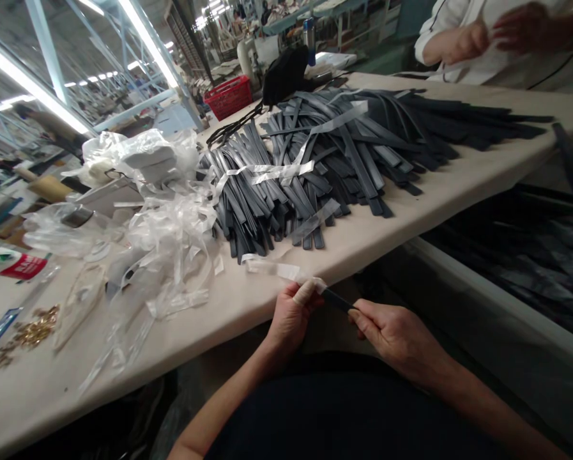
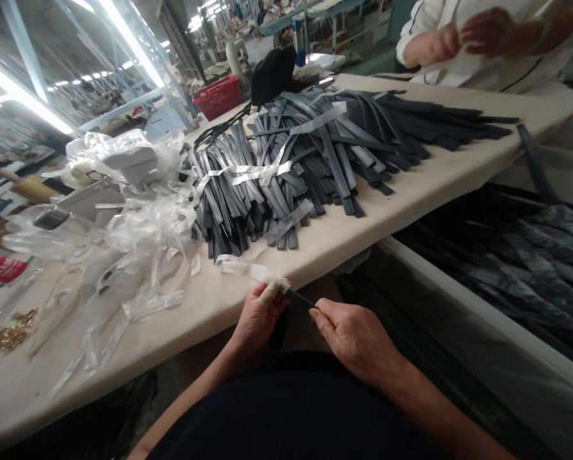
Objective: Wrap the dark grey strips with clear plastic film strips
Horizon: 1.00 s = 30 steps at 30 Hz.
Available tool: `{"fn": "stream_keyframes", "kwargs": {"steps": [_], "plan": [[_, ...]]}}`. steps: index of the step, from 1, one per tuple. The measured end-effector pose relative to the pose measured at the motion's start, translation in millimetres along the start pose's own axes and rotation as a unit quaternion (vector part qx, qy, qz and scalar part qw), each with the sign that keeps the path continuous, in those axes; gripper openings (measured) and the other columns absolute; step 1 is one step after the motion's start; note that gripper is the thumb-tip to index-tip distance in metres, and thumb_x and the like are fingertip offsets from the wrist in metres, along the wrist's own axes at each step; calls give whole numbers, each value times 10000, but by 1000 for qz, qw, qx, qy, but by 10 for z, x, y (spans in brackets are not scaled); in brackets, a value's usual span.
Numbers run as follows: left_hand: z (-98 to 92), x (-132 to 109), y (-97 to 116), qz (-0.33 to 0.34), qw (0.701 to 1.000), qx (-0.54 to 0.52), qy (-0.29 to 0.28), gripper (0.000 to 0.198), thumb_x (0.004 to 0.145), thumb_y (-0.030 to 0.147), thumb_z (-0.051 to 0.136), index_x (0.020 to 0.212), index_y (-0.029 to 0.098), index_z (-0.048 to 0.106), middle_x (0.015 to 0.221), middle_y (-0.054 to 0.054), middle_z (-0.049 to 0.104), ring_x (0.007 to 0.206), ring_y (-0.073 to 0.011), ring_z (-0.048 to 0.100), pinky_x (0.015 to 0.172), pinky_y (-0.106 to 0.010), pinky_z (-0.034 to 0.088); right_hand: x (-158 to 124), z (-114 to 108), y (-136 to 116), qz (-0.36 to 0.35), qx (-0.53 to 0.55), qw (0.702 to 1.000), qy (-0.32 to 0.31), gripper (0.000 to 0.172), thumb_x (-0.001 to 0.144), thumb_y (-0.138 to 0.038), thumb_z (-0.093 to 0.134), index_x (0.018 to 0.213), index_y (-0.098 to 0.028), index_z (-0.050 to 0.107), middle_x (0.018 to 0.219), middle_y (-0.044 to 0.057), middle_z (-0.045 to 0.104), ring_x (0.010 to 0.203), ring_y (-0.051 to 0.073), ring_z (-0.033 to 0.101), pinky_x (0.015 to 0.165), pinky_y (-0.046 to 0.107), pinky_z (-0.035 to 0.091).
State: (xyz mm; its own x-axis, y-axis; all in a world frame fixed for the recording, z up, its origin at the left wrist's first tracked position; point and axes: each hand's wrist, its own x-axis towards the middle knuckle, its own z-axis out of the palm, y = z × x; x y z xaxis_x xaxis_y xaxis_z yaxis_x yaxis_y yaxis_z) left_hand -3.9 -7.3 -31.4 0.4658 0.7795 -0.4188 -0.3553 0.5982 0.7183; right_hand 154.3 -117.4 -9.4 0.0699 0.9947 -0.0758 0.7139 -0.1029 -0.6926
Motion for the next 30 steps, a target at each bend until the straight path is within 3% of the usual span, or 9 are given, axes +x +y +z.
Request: {"fn": "stream_keyframes", "kwargs": {"steps": [17,25,30], "plan": [[1,-14,-108,-4,1000,18,0,290,667,355,856,837,146,748,825,-31,719,721,-94,641,661,-176,504,-2,96,125,4,-29,999,24,398,990,-427,319,711,-230,523,644,28,622,579,194,595,544,282,359],[40,-33,-172,-27,999,18,10,364,611,377,890,860,145,758,823,-34,730,701,-100,652,638,-180,515,-49,139,157,-28,-51,996,72,387,996,-396,343,692,-225,511,585,6,573,506,171,539,514,290,304],[45,-49,-191,-48,999,10,21,398,567,410,909,801,131,747,755,-35,724,678,-118,668,631,-194,518,-31,168,179,-25,-26,995,98,406,1009,-417,330,725,-217,540,635,18,603,559,173,580,547,277,360]]}}
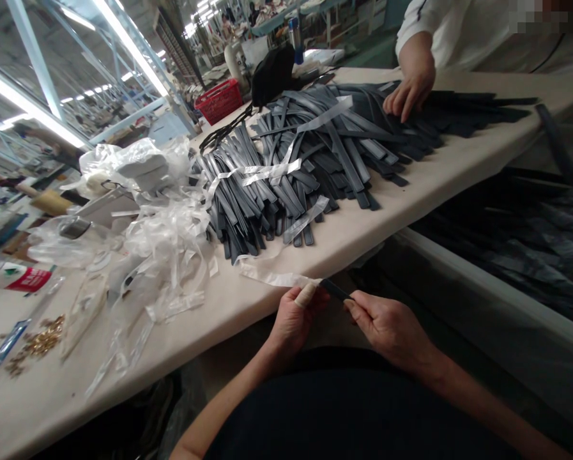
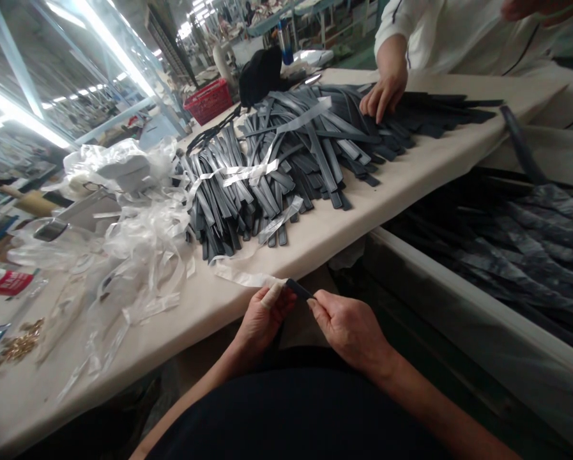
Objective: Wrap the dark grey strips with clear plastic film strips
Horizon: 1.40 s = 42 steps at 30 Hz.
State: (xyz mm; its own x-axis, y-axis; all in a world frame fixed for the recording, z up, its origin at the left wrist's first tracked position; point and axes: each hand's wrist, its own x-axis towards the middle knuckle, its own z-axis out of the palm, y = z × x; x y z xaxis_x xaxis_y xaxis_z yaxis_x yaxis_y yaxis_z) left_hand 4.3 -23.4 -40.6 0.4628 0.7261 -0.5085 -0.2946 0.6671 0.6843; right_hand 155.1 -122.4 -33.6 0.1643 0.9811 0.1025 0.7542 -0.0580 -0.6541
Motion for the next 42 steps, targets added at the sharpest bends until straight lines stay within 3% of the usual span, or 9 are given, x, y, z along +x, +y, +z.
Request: {"fn": "stream_keyframes", "kwargs": {"steps": [10,21,27,30,36,39,42], "plan": [[-19,21,-30,3,1000,3,-26,367,650,411,866,866,136,754,819,-52,740,741,-135,676,679,-211,512,-4,38,9,-4,37,999,5,392,1004,-412,348,734,-221,558,642,22,621,575,174,589,547,266,383],[-6,-24,-36,18,998,40,-51,477,765,547,734,972,119,759,936,-115,753,867,-191,680,818,-285,509,30,92,33,13,14,998,-54,356,971,-392,359,710,-221,530,621,26,603,548,185,566,538,286,326],[2,-23,-12,44,994,77,-71,426,824,507,682,971,116,762,938,-121,751,854,-197,673,794,-290,504,48,5,-14,44,141,984,-96,393,980,-419,351,707,-221,552,666,23,652,627,184,616,593,284,388],[-19,-25,-57,63,993,95,-40,324,781,423,751,939,141,767,903,-83,752,818,-173,664,782,-267,490,73,25,-22,50,119,987,-93,394,972,-423,353,704,-218,555,657,30,645,619,192,606,580,292,386],[1,-89,-146,10,992,102,-72,367,763,437,761,955,125,763,756,-79,729,672,-176,651,674,-279,484,163,55,-28,21,149,984,-100,360,987,-389,387,794,-200,624,715,37,675,643,191,619,589,283,409],[-48,-60,-37,60,995,69,-25,301,753,404,779,900,141,771,847,-80,744,796,-171,663,776,-260,492,42,23,125,1,189,972,-138,292,970,-431,475,884,-206,641,787,24,685,708,197,629,620,272,434],[-137,-37,66,106,993,57,15,283,746,403,783,885,156,780,920,-80,753,884,-174,655,838,-253,481,-173,61,368,18,212,957,-199,348,982,-456,453,814,-214,637,735,11,660,659,185,611,587,260,439]]}}
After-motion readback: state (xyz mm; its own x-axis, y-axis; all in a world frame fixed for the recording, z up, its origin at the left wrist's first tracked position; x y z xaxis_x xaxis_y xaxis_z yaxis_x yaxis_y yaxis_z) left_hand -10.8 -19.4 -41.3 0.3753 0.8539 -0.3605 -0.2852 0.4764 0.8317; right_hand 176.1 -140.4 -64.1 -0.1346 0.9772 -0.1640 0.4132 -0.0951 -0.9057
